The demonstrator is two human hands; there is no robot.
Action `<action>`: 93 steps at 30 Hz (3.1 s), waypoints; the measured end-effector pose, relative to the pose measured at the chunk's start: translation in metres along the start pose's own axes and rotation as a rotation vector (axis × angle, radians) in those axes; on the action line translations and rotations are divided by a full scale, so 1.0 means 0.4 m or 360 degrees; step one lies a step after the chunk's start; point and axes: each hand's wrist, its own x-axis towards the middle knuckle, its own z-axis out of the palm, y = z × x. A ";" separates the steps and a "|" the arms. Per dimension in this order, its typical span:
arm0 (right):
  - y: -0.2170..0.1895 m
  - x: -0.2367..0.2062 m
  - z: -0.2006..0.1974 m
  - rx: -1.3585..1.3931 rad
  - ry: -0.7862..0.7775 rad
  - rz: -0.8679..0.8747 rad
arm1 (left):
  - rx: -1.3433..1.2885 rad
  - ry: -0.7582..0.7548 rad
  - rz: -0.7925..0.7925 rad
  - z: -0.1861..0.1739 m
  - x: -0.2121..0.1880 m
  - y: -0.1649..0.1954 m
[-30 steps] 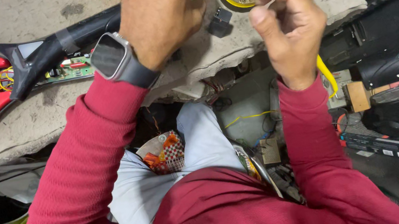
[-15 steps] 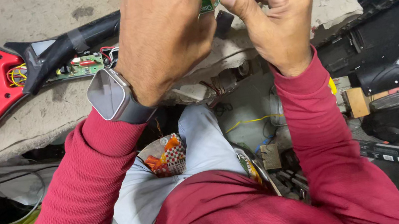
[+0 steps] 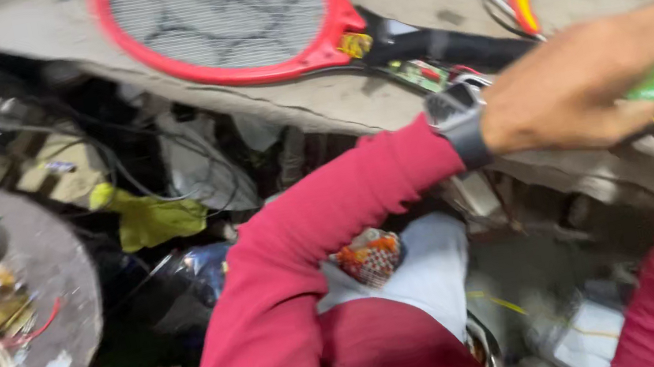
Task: The person disassembles the handle of an electric fly swatter, removes a battery, and uses a screwdriver to adjust internal components on the circuit board. They then reassemble the handle, securing the battery and casing.
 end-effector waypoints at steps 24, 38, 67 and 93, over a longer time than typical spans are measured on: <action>-0.087 0.022 -0.006 0.1079 0.0183 0.0641 | 0.0046 -0.0306 0.0000 -0.126 -0.007 0.119; -0.097 -0.017 0.013 0.0082 0.0354 -0.0177 | 0.0056 -0.0433 -0.0110 -0.137 0.001 0.145; 0.216 -0.557 -0.005 0.2257 0.1551 0.1815 | 0.0687 -0.0556 -0.0261 -0.035 -0.015 0.054; 0.277 -0.281 -0.087 0.1365 0.1584 0.0581 | 0.0512 -0.0560 -0.0243 0.000 -0.013 -0.011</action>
